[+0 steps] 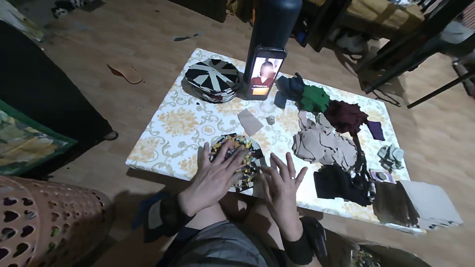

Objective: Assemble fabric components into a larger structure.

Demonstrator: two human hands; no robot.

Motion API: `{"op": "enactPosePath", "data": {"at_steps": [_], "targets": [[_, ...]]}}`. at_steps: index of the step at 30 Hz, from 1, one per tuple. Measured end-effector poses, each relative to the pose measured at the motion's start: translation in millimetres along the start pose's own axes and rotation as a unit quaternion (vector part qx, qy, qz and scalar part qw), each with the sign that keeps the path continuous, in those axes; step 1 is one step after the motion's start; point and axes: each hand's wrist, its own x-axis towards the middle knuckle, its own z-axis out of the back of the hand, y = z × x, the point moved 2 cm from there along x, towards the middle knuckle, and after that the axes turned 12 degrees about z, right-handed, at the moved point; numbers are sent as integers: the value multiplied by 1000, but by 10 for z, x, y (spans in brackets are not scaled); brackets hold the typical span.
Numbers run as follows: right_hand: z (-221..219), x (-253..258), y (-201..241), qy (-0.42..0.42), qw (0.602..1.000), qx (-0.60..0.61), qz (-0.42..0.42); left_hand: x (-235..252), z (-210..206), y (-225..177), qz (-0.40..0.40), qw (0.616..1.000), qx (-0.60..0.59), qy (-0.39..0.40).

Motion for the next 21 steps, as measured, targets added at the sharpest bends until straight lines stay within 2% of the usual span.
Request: {"op": "enactPosePath", "data": {"at_steps": [3, 6, 11, 15, 21], "targets": [[83, -107, -59, -2, 1000, -16, -6, -6, 72, 97, 12, 1000, -8, -11], [81, -185, -58, 10, 1000, -24, -7, -27, 62, 147, 16, 1000, -18, 10], [2, -206, -36, 8, 1000, -20, -15, -29, -33, 112, 7, 1000, 12, 11], [-4, -190, -30, 8, 1000, -15, -17, -59, -3, 111, 25, 1000, -10, 9], [15, -90, 125, -53, 998, 26, 22, -71, 64, 224, 53, 998, -32, -23]]}}
